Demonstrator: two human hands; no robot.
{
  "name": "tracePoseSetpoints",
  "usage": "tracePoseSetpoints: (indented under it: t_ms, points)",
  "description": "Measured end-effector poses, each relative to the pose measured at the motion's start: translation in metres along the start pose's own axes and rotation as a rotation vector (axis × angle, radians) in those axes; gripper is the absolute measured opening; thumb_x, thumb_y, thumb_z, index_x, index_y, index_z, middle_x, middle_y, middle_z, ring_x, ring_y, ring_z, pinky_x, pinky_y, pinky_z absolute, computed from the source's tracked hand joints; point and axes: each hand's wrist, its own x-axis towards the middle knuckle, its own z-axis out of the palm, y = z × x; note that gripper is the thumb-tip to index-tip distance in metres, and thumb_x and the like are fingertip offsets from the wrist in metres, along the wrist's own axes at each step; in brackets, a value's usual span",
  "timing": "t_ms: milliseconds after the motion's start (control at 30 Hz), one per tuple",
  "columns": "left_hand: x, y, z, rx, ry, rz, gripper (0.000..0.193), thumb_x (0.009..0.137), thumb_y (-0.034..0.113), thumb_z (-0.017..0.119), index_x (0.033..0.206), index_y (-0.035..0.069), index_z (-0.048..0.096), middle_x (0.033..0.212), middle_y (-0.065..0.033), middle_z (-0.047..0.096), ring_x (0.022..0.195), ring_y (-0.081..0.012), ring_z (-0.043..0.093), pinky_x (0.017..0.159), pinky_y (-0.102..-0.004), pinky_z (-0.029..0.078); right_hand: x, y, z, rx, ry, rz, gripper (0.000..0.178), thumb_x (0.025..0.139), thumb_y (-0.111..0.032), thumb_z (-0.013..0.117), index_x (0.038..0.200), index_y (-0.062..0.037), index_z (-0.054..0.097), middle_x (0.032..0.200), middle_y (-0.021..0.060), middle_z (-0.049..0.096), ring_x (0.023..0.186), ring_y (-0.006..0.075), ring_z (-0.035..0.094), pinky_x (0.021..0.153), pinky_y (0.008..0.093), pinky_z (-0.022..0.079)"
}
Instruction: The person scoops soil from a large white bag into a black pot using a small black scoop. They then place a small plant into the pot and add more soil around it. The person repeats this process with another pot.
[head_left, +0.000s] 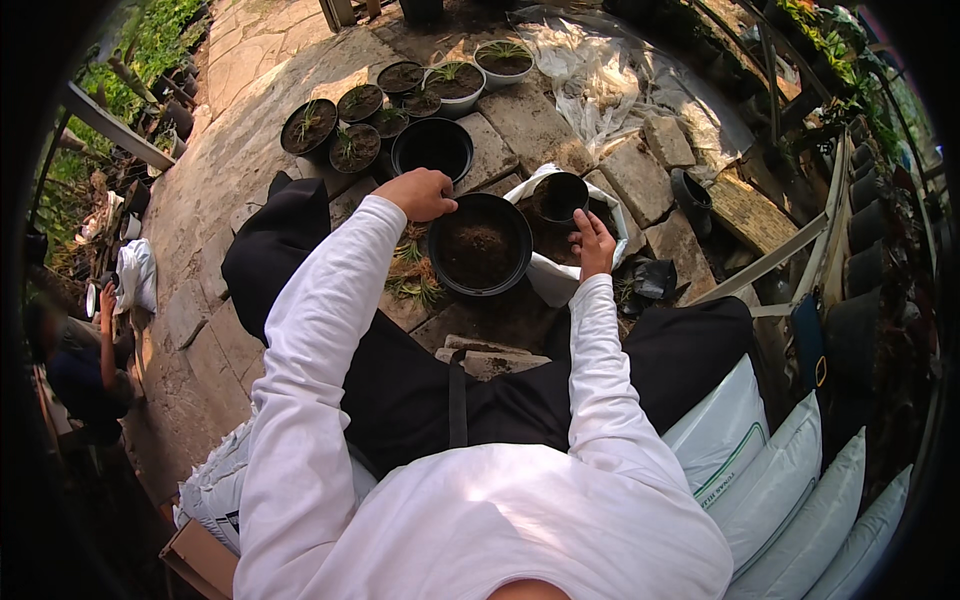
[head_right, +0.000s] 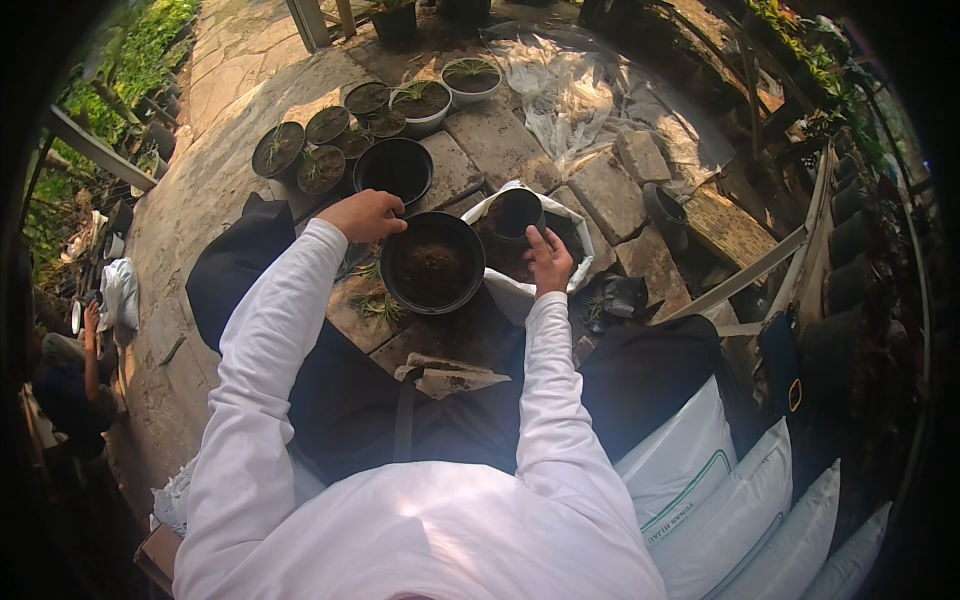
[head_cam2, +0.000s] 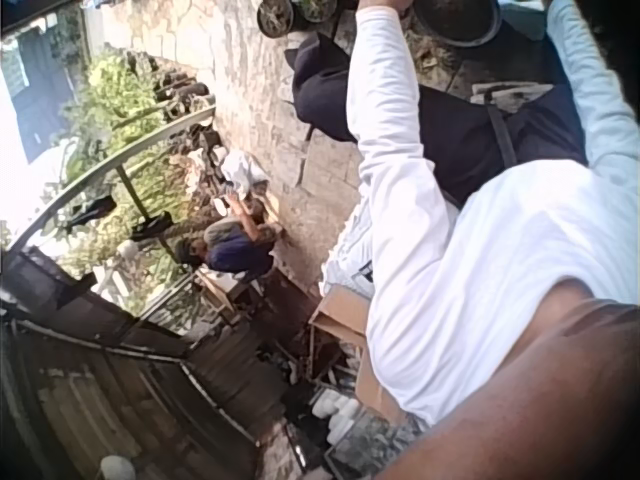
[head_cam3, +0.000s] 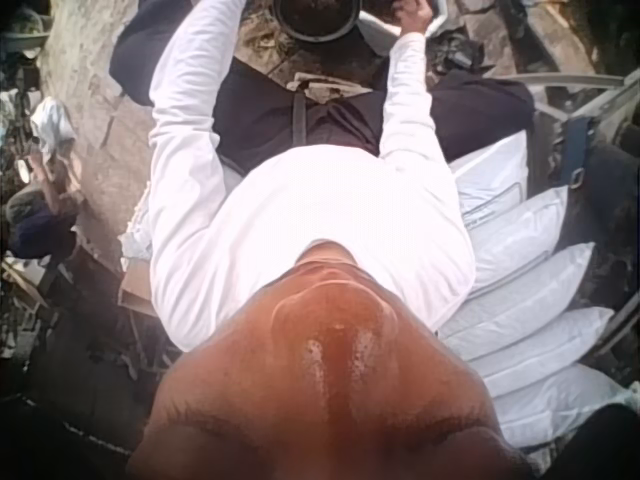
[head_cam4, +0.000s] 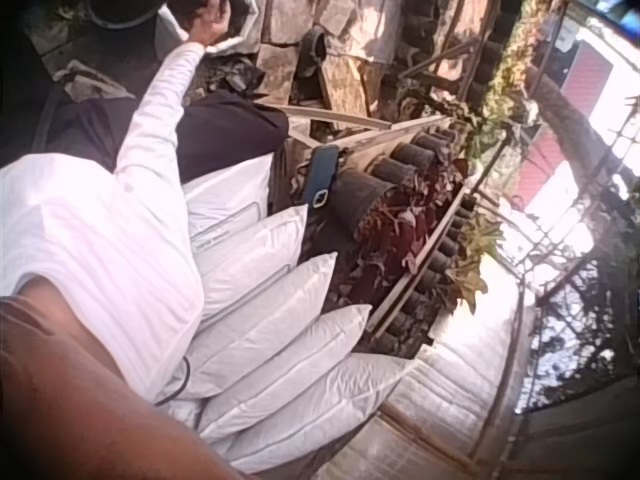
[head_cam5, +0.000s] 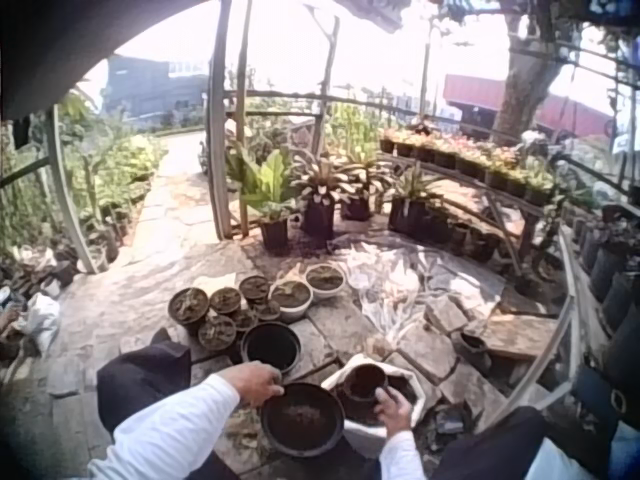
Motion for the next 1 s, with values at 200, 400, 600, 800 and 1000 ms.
tracePoseSetpoints:
  t_ms: [200,400,600,800,1000]
  points:
    - [0.002,0.0,0.0,-0.001,-0.009,-0.005,0.04,0.097,0.034,0.064,0.127,0.008,0.067,0.11,-0.0156,0.074,0.106,-0.0302,0.07,0.093,-0.0409,0.053,-0.02,-0.03,0.023,-0.034,-0.136,-0.319,0.074,0.078,-0.027,0.09,0.137,0.0027,0.055,0.1,0.0043,0.069,0.072,0.0061,0.06,0.06,0.0208,0.044]
    - [0.001,-0.002,0.001,0.017,-0.004,-0.001,0.04,0.097,0.034,0.064,0.127,0.008,0.067,0.114,-0.0165,0.073,0.108,-0.0316,0.069,0.095,-0.0414,0.053,-0.058,-0.059,0.043,-0.415,-0.276,-0.473,0.08,0.07,-0.024,0.094,0.138,-0.0006,0.056,0.075,-0.0007,0.066,0.064,0.0038,0.058,0.06,0.0202,0.045]
    - [0.001,-0.001,0.0,0.015,-0.001,0.008,0.04,0.097,0.034,0.064,0.126,0.008,0.067,0.113,-0.017,0.073,0.107,-0.032,0.069,0.094,-0.0418,0.053,-0.07,-0.063,0.049,-0.551,-0.365,-0.526,0.085,0.066,-0.02,0.094,0.14,-0.0043,0.056,0.081,0.0007,0.065,0.065,0.0042,0.058,0.058,0.0201,0.044]
    - [0.0,0.001,-0.001,0.001,-0.011,-0.004,0.039,0.096,0.035,0.065,0.124,0.008,0.068,0.115,-0.0175,0.072,0.109,-0.0333,0.068,0.095,-0.0428,0.052,-0.08,-0.07,0.059,-0.529,-0.406,-0.65,0.088,0.065,-0.01,0.093,0.144,-0.0075,0.055,0.101,0.0081,0.071,0.069,0.0071,0.062,0.063,0.0233,0.052]
    - [-0.002,0.002,-0.003,0.007,-0.015,-0.008,0.04,0.097,0.033,0.064,0.127,0.008,0.067,0.11,-0.0163,0.074,0.106,-0.0307,0.07,0.093,-0.0413,0.053,-0.082,-0.074,0.058,-0.549,-0.299,-0.55,0.085,0.069,-0.009,0.091,0.145,-0.0049,0.053,0.129,0.0154,0.067,0.076,0.0109,0.067,0.07,0.026,0.056]
